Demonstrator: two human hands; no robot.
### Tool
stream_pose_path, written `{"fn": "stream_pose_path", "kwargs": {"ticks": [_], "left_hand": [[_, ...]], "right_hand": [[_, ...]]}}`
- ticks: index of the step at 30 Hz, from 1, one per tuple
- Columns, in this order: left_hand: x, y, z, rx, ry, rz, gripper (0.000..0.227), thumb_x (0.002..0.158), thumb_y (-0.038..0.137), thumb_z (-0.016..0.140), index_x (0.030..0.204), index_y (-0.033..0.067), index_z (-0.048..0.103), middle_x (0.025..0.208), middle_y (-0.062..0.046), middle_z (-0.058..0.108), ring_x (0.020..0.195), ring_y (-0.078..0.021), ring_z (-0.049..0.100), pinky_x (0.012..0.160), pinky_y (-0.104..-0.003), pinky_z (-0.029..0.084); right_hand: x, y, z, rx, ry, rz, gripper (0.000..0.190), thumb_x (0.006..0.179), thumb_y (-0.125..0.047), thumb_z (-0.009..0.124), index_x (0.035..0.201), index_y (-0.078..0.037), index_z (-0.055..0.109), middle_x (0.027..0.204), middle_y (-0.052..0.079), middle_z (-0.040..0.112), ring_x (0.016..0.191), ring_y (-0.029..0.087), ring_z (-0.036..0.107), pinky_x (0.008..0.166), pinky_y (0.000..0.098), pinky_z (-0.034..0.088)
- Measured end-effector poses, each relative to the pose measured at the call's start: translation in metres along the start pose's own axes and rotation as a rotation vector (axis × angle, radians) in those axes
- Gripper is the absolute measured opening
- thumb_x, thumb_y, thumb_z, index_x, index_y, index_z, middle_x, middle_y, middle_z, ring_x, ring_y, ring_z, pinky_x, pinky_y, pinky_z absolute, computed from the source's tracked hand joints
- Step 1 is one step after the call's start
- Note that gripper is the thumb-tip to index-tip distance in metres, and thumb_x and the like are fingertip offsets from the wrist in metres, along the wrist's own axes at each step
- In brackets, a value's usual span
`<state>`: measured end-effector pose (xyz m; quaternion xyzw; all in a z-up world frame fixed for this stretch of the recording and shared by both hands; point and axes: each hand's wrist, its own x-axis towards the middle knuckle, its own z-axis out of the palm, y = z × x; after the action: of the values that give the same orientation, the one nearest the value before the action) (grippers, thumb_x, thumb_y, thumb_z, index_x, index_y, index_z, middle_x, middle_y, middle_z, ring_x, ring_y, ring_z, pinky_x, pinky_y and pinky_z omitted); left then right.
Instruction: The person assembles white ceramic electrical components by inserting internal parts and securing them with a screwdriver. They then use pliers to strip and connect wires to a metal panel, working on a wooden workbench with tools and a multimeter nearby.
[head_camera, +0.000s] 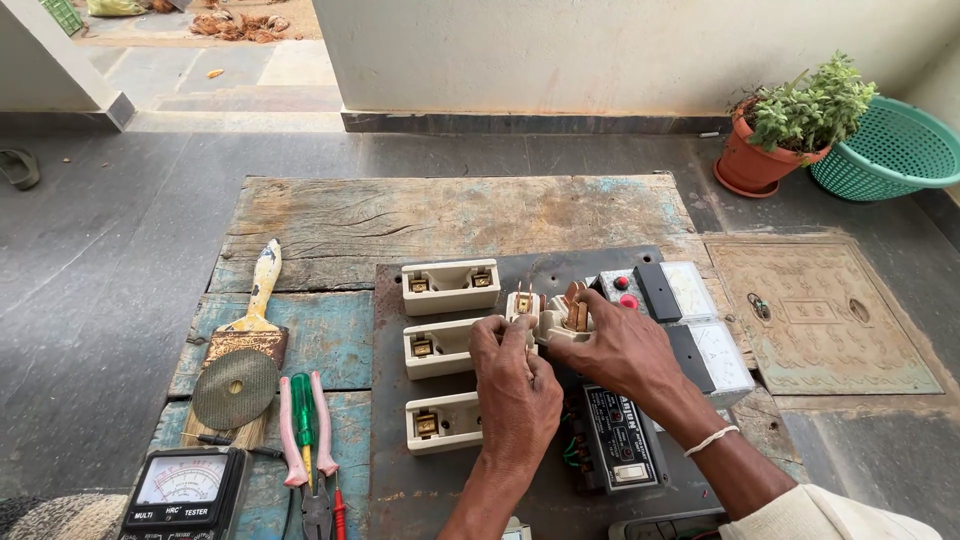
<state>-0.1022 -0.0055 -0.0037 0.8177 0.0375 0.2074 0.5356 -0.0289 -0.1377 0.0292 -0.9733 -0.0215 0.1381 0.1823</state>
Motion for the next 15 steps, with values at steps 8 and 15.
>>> {"fn": "stream_pose_path", "kwargs": {"ticks": [8,15], "left_hand": [[-0.002,-0.010,-0.017,-0.099,0.023,-0.070,0.036,0.078,-0.007,0.055,0.111,-0.0029,0.069,0.112,-0.012,0.051,0.094,-0.0218,0.063,0.073,-0.034,0.061],[0.012,-0.036,-0.033,-0.277,0.116,-0.112,0.026,0.078,-0.002,0.058,0.100,0.0000,0.072,0.092,-0.004,0.059,0.069,-0.0102,0.052,0.065,-0.026,0.051]], "right_hand": [[-0.001,-0.014,0.010,-0.113,0.134,-0.106,0.076,0.077,-0.055,0.070,0.131,-0.004,0.056,0.092,0.024,0.069,0.077,0.034,0.072,0.063,0.0460,0.058],[0.006,-0.013,0.028,-0.173,-0.011,-0.122,0.102,0.070,-0.048,0.081,0.151,-0.010,0.033,0.112,0.034,0.060,0.091,0.045,0.071,0.075,0.0475,0.060]]}}
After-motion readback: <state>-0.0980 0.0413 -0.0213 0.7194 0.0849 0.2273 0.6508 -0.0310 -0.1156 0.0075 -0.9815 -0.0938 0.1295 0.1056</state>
